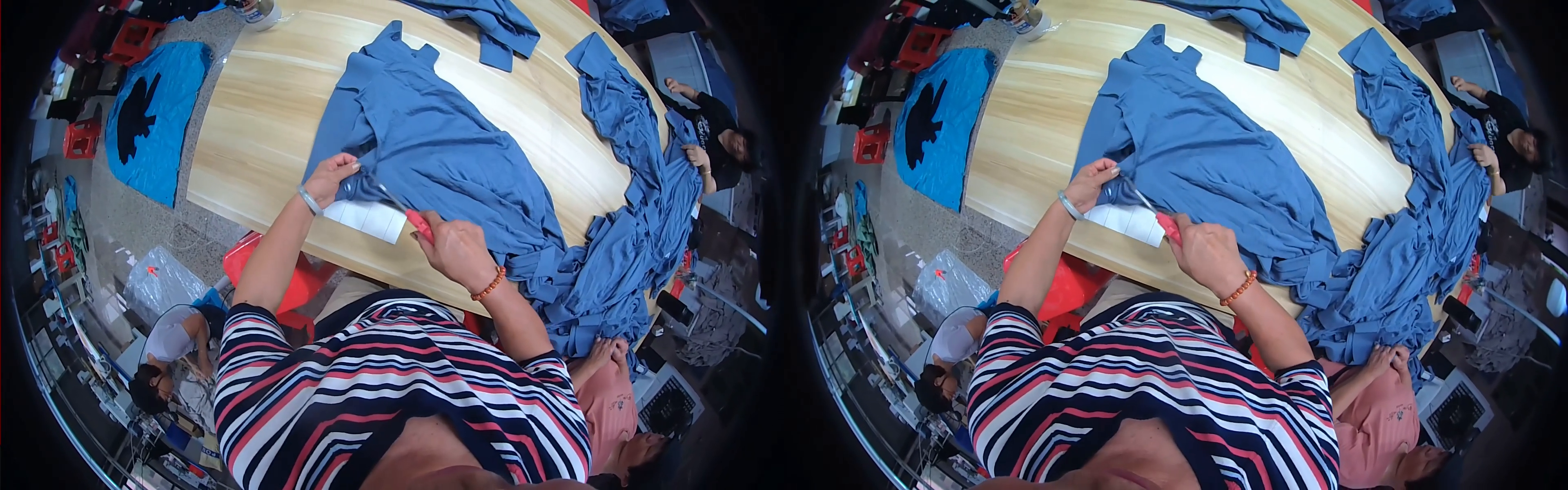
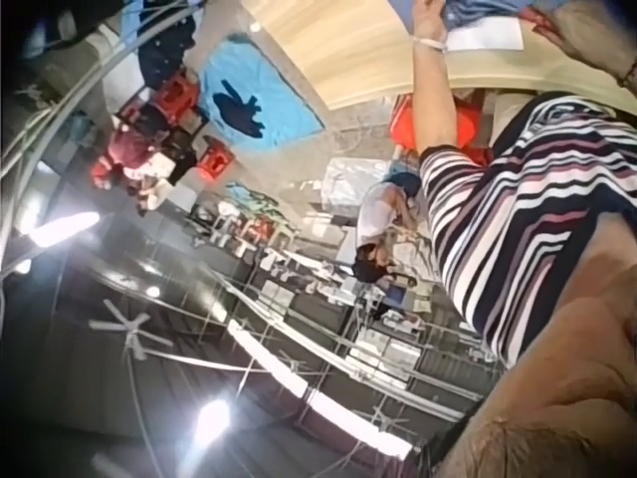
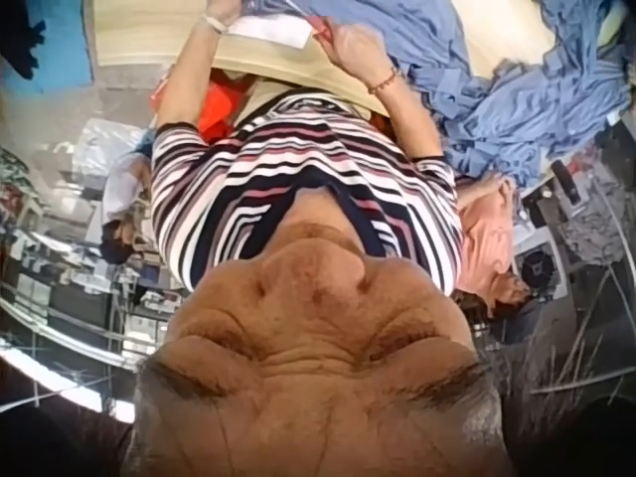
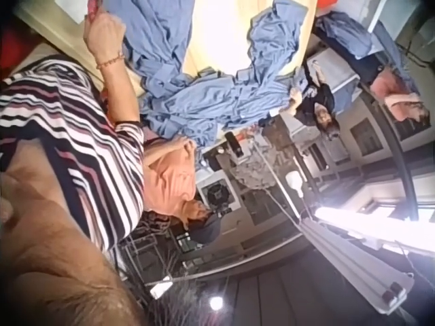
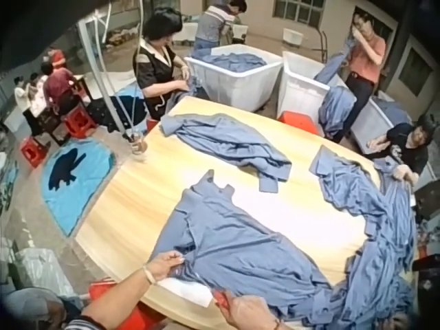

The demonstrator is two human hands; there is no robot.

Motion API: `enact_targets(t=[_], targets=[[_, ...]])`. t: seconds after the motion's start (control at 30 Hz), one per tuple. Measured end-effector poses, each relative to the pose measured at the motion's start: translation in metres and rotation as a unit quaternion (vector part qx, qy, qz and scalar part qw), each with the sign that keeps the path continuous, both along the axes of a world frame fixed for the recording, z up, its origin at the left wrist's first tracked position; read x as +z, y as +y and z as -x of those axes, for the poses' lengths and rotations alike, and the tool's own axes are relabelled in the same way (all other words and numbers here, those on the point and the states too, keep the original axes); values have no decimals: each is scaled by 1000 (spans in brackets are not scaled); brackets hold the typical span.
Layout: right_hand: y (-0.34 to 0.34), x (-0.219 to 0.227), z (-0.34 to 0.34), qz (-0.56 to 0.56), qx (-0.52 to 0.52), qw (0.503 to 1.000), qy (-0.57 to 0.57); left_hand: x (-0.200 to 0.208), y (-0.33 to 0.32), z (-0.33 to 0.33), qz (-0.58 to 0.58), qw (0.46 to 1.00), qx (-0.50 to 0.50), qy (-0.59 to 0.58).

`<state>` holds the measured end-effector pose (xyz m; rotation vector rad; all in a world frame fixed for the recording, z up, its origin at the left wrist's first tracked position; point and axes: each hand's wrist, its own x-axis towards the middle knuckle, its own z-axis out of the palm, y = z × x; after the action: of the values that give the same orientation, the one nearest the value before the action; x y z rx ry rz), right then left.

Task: Trimming excess threads and small sections of blue fabric pieces using snips on a work table.

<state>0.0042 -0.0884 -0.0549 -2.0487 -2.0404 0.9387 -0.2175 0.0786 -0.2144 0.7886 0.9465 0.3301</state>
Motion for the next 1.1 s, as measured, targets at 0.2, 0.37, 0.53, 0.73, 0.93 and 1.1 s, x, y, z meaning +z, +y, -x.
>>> enact_targets(t=[0.2, 0.37, 0.53, 0.73, 0.93, 1.1], targets=[[-6, -18, 9, 55, 50, 997, 36, -23, -11, 1, -30, 999, 22, 17], [-14, -18, 2, 13, 0, 993, 115, 15, -13, 15, 34, 991, -46, 122], [-37, -24, -19, 37, -44, 995, 77, 62, 18, -9, -414, 731, -483, 248], [-59, -23, -29, 3, -62, 997, 44, 59, 74, -71, -777, 494, -224, 318], [-71, -23, -28, -13, -85, 995, 53, 53, 104, -105, -714, 498, -346, 350], [-78, -28, -32, -22, -90, 994, 56, 50, 112, -92, -620, 615, -349, 340]])
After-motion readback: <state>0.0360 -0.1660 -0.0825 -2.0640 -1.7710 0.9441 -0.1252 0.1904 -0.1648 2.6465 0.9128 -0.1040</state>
